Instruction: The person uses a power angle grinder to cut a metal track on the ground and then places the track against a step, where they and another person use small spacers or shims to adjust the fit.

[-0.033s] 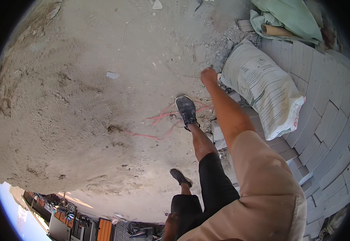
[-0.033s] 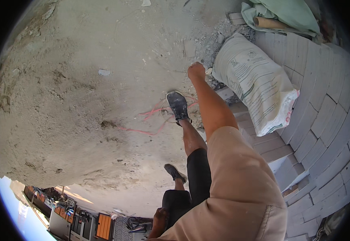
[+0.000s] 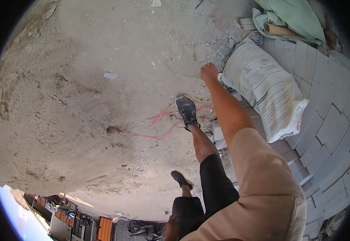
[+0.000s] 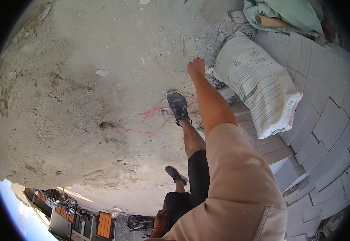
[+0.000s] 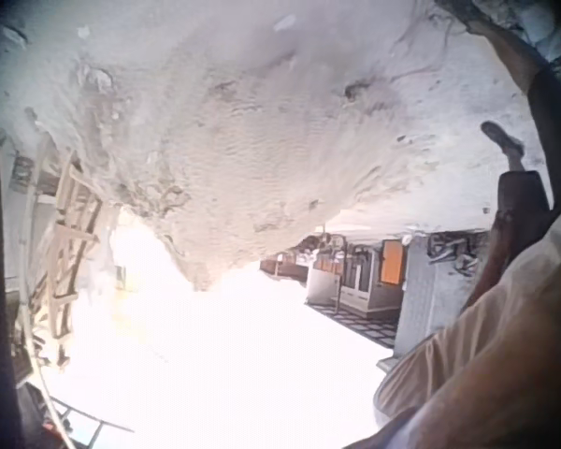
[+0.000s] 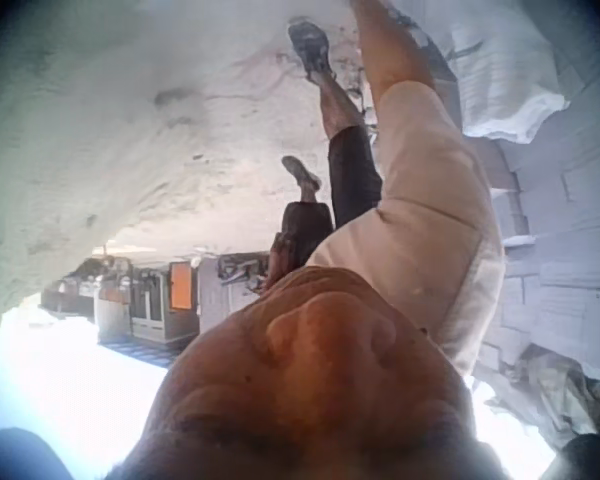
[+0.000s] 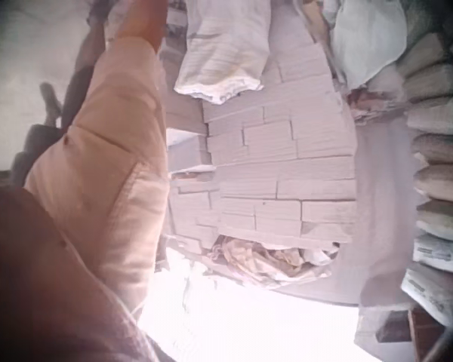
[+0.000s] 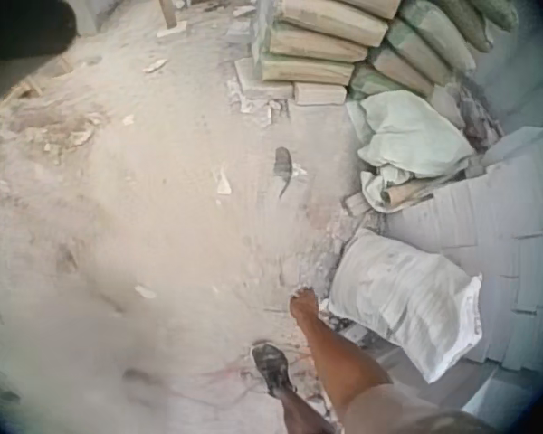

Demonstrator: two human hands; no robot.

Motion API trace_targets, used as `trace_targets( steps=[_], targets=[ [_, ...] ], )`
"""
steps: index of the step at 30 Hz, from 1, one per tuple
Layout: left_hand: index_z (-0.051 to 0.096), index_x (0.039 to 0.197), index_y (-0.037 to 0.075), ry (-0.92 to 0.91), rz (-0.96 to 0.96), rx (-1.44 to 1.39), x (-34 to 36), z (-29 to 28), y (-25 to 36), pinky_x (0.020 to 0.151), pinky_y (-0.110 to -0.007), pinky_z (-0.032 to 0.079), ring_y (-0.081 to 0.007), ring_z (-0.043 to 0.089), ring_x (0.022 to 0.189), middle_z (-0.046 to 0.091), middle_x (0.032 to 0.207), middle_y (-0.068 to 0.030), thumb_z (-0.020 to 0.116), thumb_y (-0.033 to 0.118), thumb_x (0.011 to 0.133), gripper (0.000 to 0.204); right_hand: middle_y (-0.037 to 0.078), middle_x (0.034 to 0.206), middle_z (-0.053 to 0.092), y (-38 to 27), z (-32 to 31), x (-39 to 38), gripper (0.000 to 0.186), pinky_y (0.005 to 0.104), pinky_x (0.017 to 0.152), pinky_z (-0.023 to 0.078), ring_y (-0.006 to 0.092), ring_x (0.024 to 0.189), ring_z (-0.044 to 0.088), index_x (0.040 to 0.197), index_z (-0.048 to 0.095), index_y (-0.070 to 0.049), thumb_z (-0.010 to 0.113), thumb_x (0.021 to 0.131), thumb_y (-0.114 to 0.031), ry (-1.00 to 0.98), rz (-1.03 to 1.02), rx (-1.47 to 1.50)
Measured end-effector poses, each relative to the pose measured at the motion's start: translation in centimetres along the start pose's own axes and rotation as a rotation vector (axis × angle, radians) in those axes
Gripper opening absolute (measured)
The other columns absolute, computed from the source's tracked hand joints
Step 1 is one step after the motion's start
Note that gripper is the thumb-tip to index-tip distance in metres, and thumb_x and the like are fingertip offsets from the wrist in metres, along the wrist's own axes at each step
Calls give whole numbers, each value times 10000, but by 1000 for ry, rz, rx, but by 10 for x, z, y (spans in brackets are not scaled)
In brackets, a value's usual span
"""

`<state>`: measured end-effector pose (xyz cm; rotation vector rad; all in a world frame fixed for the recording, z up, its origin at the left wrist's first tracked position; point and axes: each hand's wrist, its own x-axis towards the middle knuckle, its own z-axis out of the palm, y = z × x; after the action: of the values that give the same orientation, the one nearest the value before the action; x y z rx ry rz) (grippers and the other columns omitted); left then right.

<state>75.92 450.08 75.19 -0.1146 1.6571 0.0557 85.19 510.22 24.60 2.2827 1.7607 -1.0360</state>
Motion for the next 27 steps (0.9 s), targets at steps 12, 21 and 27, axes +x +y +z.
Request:
trace_targets(
  steps=[12,21,27],
  targets=[
    [653,1085,0,32,-138,-1,-10,-28,64,801,-322,537,-199,671,901,631,1022,-107,580,120,925,212,214,1124,547,-34,49,49,486,448,920,504,374,1112,565,1143,492,25,764,801,-189,336,361,74],
    [610,1116,13,85,-92,-105,5,-52,89,749,-325,537,-169,639,832,654,916,-77,548,136,963,206,175,958,525,-48,-81,-70,296,467,774,456,385,928,533,928,559,-16,645,665,88,432,-573,165],
    [593,1099,40,74,145,-197,-2,-78,87,670,-281,476,-112,559,741,601,824,-20,530,181,986,191,120,937,574,-64,-195,-187,252,406,758,472,308,856,566,918,548,-7,656,729,119,526,-668,138]
  ],
)
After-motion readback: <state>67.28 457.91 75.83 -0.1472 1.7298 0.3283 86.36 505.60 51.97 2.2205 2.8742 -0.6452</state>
